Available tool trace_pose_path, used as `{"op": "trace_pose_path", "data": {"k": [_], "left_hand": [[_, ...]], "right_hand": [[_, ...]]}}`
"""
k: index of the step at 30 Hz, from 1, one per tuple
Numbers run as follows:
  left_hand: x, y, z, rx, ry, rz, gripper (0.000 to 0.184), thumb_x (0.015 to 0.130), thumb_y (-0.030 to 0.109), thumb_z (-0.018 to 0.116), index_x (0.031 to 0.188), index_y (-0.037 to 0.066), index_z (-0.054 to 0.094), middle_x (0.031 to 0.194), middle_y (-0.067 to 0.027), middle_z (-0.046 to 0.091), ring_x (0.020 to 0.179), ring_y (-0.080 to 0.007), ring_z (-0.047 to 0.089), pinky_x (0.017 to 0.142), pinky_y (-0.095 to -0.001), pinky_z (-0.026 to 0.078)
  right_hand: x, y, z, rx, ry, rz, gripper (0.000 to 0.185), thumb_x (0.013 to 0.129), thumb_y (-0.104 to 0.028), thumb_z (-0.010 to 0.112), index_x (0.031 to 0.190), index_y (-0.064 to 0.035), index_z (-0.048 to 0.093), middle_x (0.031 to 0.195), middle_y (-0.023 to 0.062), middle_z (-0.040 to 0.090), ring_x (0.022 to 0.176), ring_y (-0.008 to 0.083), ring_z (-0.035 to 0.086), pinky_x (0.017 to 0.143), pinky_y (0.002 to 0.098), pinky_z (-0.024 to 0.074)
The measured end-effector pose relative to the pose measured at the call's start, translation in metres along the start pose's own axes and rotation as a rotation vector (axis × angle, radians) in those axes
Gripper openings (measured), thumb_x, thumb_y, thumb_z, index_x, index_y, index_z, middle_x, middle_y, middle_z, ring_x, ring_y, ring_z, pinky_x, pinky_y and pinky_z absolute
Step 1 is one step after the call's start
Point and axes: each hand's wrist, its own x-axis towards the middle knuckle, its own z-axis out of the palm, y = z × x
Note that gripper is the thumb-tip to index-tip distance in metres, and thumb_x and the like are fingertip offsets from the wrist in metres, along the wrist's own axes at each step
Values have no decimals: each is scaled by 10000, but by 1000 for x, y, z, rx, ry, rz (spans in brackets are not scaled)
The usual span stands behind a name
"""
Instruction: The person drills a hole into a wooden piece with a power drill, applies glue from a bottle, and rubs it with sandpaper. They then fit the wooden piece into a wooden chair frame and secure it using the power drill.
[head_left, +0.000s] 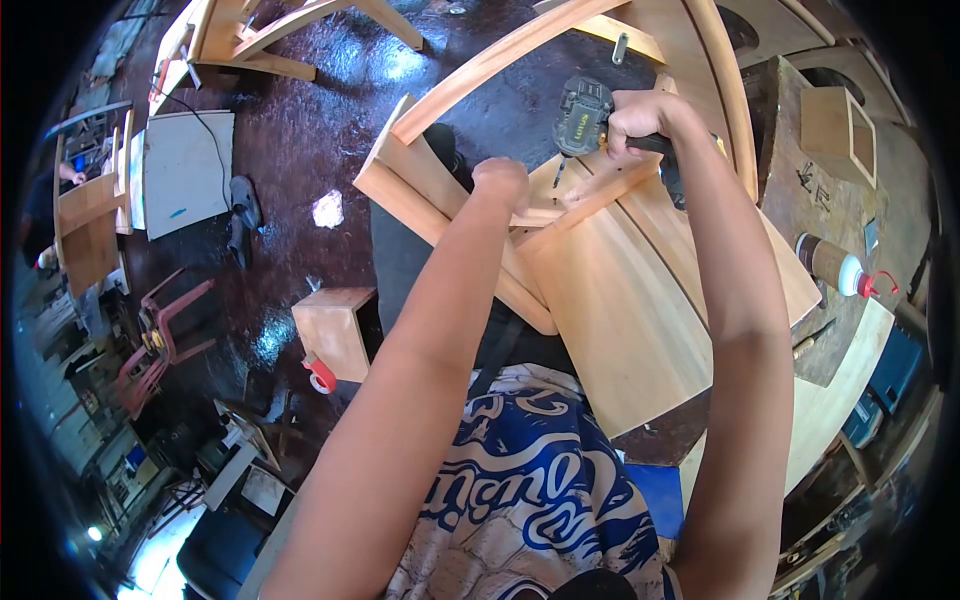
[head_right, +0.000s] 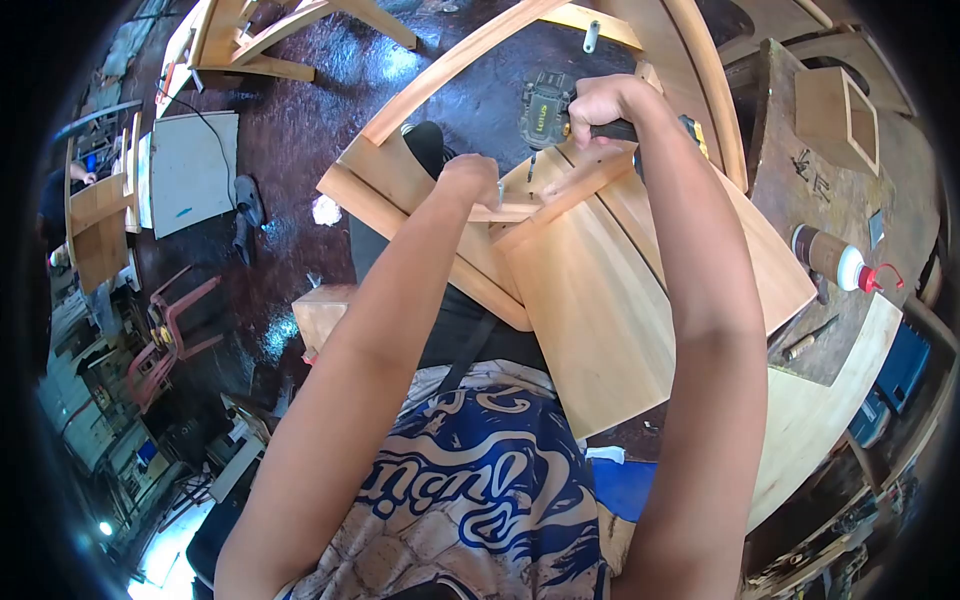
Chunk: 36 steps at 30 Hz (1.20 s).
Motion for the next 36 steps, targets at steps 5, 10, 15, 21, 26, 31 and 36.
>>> {"op": "trace_pose_path", "data": {"k": [5,10,15,21,26,31,36], "left_hand": [[3,-5,1,-36,-33,16,492,680,315,866,1086,58,761,1134,-152,732,1054,-297,708,918,-403,567],[0,-2,-5,-46,-51,-4,447,711,284,836,1087,53,760,1143,-159,728,1053,-297,708,916,-406,568],[-2,0,-9,7,-41,39,395,717,233,791,1058,35,762,1122,-177,729,1046,-305,709,897,-411,574],[-2,-1,-9,7,-51,32,407,692,232,803,1045,33,764,1095,-183,733,1044,-310,708,902,-398,570],[4,-3,-3,17,-33,56,428,696,244,824,1064,34,759,1122,-174,729,1056,-305,706,910,-395,569],[2,-1,-6,12,-47,38,436,704,250,842,1078,42,756,1149,-164,724,1075,-299,700,922,-398,567],[4,-3,-4,-8,-31,54,441,696,237,852,1079,42,754,1138,-158,728,1079,-301,698,923,-397,570]], "right_hand": [[26,-3,1,-3,-49,66,174,667,-80,749,803,16,696,663,124,637,552,245,617,508,412,487],[28,-8,0,-48,-55,121,191,680,-85,753,836,8,692,674,123,637,553,240,611,510,416,488],[26,-3,2,11,-52,94,177,686,-82,752,831,1,695,672,117,637,545,236,601,512,422,486],[26,-3,5,-26,-59,79,166,695,-79,742,830,8,698,663,107,641,563,232,606,556,428,486],[35,1,4,-46,-90,81,155,695,-85,745,816,3,702,661,108,643,566,235,610,557,425,484],[38,1,4,-17,-94,98,130,688,-87,748,787,-19,699,661,112,644,558,242,610,550,418,486],[44,-2,-1,38,-148,193,306,676,-33,763,957,17,652,680,107,635,545,203,603,508,373,484]]}}
